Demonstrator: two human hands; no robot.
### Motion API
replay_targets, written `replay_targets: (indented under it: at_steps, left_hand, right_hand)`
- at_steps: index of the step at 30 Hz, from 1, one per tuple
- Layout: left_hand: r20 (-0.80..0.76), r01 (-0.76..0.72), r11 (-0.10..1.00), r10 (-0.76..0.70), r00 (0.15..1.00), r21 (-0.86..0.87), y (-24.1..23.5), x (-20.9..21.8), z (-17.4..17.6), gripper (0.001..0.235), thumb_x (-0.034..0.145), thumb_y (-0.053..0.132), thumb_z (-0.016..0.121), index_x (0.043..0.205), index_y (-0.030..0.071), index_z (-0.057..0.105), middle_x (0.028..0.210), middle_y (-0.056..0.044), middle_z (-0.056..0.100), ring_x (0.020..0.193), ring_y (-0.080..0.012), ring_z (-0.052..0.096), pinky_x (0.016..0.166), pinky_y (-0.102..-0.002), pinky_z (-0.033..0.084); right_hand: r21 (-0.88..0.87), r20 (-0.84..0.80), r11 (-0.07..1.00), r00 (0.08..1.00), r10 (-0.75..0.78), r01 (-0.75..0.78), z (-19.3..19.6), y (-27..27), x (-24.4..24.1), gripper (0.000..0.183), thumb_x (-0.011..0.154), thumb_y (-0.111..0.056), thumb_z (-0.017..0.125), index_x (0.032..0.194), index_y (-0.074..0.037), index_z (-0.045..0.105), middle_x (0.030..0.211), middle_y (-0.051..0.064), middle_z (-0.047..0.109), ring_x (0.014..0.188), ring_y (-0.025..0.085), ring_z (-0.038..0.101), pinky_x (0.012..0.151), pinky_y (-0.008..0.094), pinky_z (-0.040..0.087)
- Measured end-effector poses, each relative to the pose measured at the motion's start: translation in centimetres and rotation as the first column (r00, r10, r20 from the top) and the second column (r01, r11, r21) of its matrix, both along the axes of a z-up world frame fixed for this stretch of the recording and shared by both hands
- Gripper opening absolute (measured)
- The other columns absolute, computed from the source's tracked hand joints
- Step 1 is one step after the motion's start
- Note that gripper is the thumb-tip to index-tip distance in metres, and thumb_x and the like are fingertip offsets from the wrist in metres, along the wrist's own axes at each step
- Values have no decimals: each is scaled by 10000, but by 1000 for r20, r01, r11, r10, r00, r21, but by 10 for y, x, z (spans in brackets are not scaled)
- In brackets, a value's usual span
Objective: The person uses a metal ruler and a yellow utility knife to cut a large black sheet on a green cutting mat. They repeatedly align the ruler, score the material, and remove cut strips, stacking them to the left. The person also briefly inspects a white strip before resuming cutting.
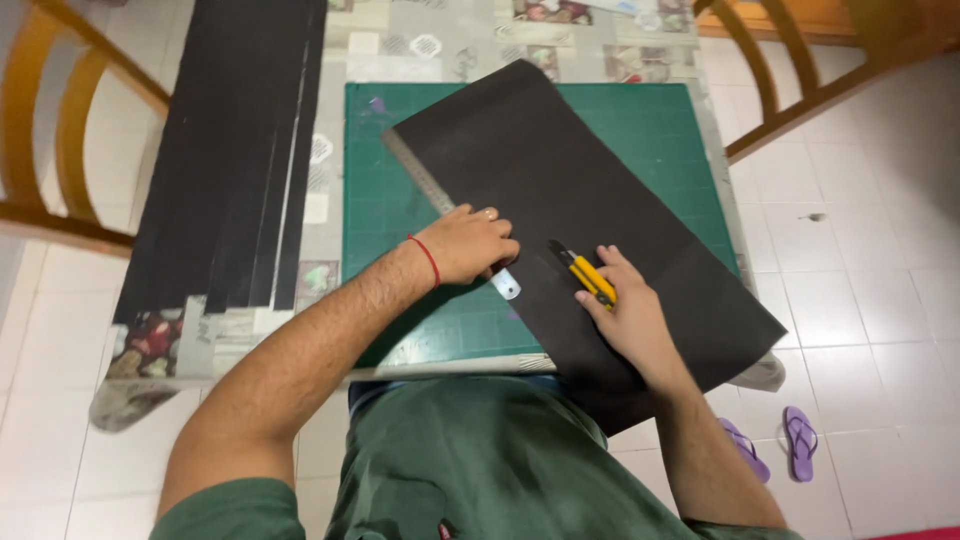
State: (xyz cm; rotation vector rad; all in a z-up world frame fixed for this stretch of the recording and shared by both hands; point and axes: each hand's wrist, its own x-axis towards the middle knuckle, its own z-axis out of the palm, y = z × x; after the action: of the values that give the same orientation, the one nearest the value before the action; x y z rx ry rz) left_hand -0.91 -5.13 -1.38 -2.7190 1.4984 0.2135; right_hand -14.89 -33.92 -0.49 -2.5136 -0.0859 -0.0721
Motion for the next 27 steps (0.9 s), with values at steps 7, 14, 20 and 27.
replay_targets:
  at_steps: [7,14,20,27]
  left_hand:
    - [-93,-13,992,25,995,126,-16,11,3,314,888,331,946,1133,320,751,1285,21,718,1262,-284,622,970,-494,536]
    - [310,70,988,-24,950,-138,19,-3,-30,132,971,207,823,1073,275,774,1130,3,749,1091,-264,682,929,-484,529]
    - [652,330,859,6,758,-391,46,-37,-19,106,942,193,783,916,174,682,789,-81,688,885,-328,719,1116,-658,511]
    - [767,571,687,-32,641,-449,36,-100,31,168,1083,80,618,937,139,677,907,-180,769,772,-340,765,907,-539,651]
  right_hand:
    - [-9,-79,1000,997,3,-4,3,4,13,314,1003,-184,858,1195,34,738,1684,293,576,1649,406,437,1384,510,310]
    - [-82,17,993,996,86,-85,-27,-8,43,399,986,-224,883,1226,54,728,1668,318,584,1608,438,486,1355,532,362]
    - [-86,40,992,994,98,-95,-26,5,65,379,1037,-247,857,1253,39,733,1668,314,585,1620,419,468,1351,531,355]
    - [-128,124,983,982,144,-128,-50,25,102,396,1082,-284,824,1284,46,739,1644,361,586,1597,488,459,1316,607,363]
